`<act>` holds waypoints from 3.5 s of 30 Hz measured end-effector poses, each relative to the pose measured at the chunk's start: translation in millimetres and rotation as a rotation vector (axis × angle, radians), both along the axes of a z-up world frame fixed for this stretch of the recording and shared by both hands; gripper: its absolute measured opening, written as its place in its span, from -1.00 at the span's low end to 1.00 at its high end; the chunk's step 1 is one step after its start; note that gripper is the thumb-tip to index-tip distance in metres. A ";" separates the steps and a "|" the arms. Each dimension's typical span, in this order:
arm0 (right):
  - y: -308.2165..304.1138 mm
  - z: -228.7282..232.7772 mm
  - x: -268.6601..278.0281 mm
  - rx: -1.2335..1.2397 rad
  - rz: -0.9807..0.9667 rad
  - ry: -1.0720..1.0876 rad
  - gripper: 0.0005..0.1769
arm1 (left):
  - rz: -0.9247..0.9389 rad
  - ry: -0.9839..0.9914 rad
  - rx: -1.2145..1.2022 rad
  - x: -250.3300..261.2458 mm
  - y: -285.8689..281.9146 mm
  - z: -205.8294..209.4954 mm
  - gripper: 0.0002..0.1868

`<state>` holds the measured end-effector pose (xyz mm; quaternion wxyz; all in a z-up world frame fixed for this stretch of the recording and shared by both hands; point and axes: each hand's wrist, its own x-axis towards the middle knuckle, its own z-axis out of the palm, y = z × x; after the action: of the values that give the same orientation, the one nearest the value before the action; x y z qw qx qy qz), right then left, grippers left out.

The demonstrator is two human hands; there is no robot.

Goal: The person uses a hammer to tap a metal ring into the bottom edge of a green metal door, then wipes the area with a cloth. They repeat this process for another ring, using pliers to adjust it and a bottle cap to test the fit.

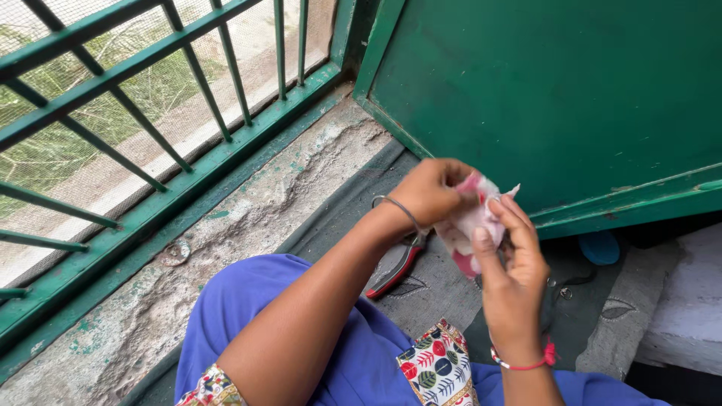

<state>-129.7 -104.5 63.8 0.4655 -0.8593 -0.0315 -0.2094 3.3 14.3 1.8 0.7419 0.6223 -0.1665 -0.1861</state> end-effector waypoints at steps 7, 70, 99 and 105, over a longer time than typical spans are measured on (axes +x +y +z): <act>47.4 8.3 18.8 -0.164 -0.003 0.082 -0.41 | 0.193 0.363 -0.346 24.8 16.5 3.0 -0.79; -33.7 -45.0 124.1 -1.561 0.331 -0.345 -0.46 | 0.883 0.502 -0.549 32.9 142.7 27.5 -0.72; -129.5 15.0 75.5 -1.535 -0.113 -0.398 -0.35 | 0.647 0.436 -0.270 25.1 108.1 30.2 -0.78; -114.8 -20.1 82.8 -1.571 0.052 -0.348 -0.36 | 0.703 0.419 -0.268 33.4 115.0 19.7 -0.77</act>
<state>-46.9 -219.3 43.7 -0.2819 -0.8896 -0.2619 -0.2460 36.7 129.2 21.5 0.8522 0.4881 0.1875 -0.0211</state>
